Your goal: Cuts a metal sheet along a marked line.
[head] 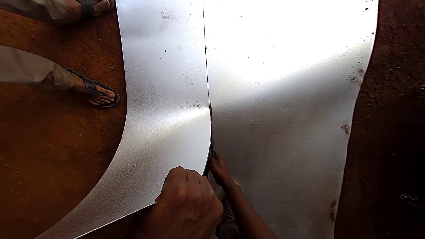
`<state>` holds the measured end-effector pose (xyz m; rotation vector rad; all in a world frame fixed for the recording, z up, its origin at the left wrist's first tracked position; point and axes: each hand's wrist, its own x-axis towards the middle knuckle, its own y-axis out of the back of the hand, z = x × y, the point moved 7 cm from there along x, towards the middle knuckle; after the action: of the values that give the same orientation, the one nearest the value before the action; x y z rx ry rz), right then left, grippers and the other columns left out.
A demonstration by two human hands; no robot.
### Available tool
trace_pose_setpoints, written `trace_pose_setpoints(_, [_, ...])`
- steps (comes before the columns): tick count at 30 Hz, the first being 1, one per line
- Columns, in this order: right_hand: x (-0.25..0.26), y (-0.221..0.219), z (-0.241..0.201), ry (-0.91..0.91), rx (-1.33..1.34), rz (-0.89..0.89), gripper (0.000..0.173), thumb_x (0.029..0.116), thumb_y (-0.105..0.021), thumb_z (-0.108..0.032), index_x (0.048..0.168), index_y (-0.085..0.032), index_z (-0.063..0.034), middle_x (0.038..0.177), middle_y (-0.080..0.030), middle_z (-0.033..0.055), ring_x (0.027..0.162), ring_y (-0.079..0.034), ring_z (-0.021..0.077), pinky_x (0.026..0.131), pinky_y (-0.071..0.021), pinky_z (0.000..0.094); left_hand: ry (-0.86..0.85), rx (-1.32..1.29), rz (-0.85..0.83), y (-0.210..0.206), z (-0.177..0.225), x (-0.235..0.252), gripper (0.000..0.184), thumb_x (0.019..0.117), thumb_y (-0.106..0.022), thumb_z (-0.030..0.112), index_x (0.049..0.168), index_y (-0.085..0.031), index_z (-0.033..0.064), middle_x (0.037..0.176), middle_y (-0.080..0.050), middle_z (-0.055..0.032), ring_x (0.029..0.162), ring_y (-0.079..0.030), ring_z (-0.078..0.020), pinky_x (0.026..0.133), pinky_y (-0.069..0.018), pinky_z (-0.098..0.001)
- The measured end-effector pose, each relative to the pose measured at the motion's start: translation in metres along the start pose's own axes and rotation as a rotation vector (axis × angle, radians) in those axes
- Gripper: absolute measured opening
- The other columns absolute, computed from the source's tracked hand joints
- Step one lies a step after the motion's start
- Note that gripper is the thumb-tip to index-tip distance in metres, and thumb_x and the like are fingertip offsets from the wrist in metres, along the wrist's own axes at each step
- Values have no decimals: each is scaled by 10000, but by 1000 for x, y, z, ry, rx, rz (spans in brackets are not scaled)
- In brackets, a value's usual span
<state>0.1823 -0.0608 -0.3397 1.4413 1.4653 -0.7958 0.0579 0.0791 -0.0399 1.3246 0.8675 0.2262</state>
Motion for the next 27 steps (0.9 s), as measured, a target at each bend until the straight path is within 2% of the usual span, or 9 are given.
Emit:
trace_pose_setpoints(4, [12, -1, -4, -24, 257, -54, 389, 1056, -515, -112, 1431, -526, -8, 1100, -710, 141, 929, -705, 173, 832, -588, 355, 14, -9, 31, -1, -4, 1, 264, 880, -492, -97, 657, -597, -3, 522, -456, -54, 458, -489, -183, 466, -319, -311])
trace_pose_setpoints(7, [21, -2, 1, -32, 199, -64, 482, 1067, -493, -127, 1536, -423, -44, 1203, -681, 159, 1004, -690, 183, 877, -572, 362, 10, -9, 1, -3, -5, 3, 255, 883, -499, -97, 669, -607, -10, 530, -465, -59, 467, -499, -187, 470, -327, -312])
trace_pose_setpoints(9, [21, -3, 1, -53, 111, -85, 546, 1076, -462, -164, 1596, -329, -63, 1354, -614, 185, 1169, -633, 219, 1004, -509, 399, 6, -9, 2, -3, -5, 4, 247, 879, -508, -92, 671, -612, -10, 531, -475, -63, 468, -507, -186, 469, -332, -311])
trace_pose_setpoints(10, [20, -4, 1, -63, 70, -84, 547, 1074, -463, -176, 1592, -332, -57, 1376, -602, 189, 1206, -612, 228, 1036, -482, 412, 7, -7, 4, -2, -5, 5, 244, 877, -513, -87, 670, -616, -10, 531, -483, -65, 468, -511, -185, 471, -337, -312])
trace_pose_setpoints(13, [22, -5, 2, -115, -64, -76, 523, 1009, -588, -197, 1502, -467, -72, 1175, -672, 140, 1035, -657, 212, 923, -527, 424, 2, 7, -10, -1, -6, 6, 242, 880, -520, -83, 675, -623, -8, 532, -489, -62, 470, -517, -185, 473, -344, -312])
trace_pose_setpoints(16, [26, -4, 4, -140, -202, -65, 453, 927, -729, -295, 1303, -605, -73, 1010, -686, 107, 907, -668, 218, 835, -545, 446, -6, 15, -22, 0, -6, 5, 255, 887, -510, -87, 672, -620, -6, 532, -486, -60, 472, -514, -182, 480, -344, -312])
trace_pose_setpoints(21, [28, -3, -2, -193, -364, 54, 301, 1040, -579, -328, 1068, -672, -43, 937, -662, 125, 877, -639, 255, 822, -501, 462, -3, -2, -27, 3, -9, 2, 255, 896, -506, -88, 684, -627, -12, 538, -490, -62, 481, -518, -187, 488, -344, -319])
trace_pose_setpoints(23, [28, -7, -4, -173, -375, 72, 291, 1055, -538, -289, 1094, -686, -42, 964, -680, 134, 918, -650, 265, 852, -498, 471, 8, 4, -12, 4, -13, 3, 256, 887, -504, -90, 672, -618, -9, 531, -488, -61, 474, -517, -185, 480, -344, -316])
trace_pose_setpoints(27, [13, -14, -6, -6, -417, -22, 395, 1029, -504, -216, 1354, -622, -25, 1143, -710, 176, 1088, -669, 294, 979, -484, 503, 9, 6, -26, 7, -17, 3, 242, 883, -514, -88, 680, -621, -10, 537, -493, -64, 479, -525, -186, 481, -348, -313])
